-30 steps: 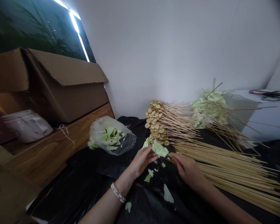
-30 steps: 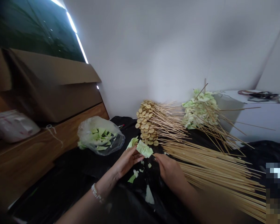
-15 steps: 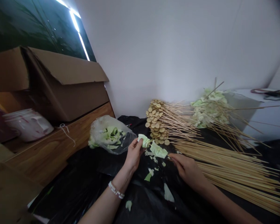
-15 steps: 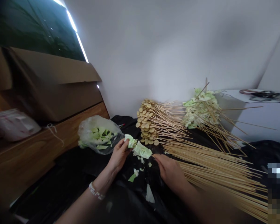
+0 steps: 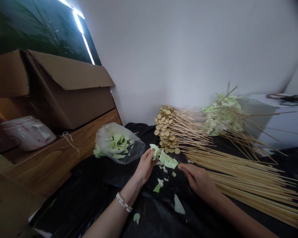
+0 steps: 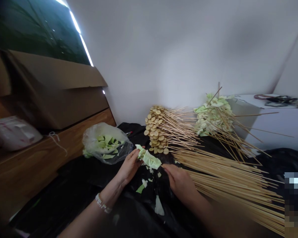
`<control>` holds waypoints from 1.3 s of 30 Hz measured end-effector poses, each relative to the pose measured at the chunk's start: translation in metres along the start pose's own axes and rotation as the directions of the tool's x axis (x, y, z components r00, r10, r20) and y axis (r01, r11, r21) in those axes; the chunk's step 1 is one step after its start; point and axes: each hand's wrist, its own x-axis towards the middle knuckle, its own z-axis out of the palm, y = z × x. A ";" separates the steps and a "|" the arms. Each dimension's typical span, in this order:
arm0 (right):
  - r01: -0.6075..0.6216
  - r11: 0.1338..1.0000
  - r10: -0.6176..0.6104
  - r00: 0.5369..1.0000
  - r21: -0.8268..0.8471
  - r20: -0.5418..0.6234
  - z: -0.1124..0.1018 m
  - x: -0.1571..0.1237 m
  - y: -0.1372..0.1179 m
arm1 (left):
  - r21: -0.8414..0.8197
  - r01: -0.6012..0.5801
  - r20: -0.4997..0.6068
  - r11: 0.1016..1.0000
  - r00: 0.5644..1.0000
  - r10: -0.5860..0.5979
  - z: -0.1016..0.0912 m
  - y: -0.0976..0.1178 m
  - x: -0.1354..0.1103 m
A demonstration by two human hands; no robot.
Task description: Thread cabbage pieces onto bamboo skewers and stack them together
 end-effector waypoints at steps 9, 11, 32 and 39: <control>0.002 0.999 -0.002 1.000 -0.038 -0.004 0.003 0.000 0.001 | 0.024 0.028 0.113 0.999 0.993 -0.031 0.003 -0.006 -0.005; -0.005 0.999 0.005 1.000 -0.041 -0.011 0.003 0.000 0.001 | 0.021 0.035 0.112 0.999 0.993 -0.037 0.003 -0.008 -0.005; -0.096 0.993 0.085 0.982 -0.060 -0.168 -0.004 0.002 0.012 | 0.881 -0.422 0.363 0.215 0.893 0.266 -0.017 -0.015 -0.002; -0.095 0.994 0.085 0.986 -0.062 -0.141 -0.003 0.001 0.012 | 0.772 -0.326 0.094 0.545 0.908 0.409 -0.020 -0.004 0.008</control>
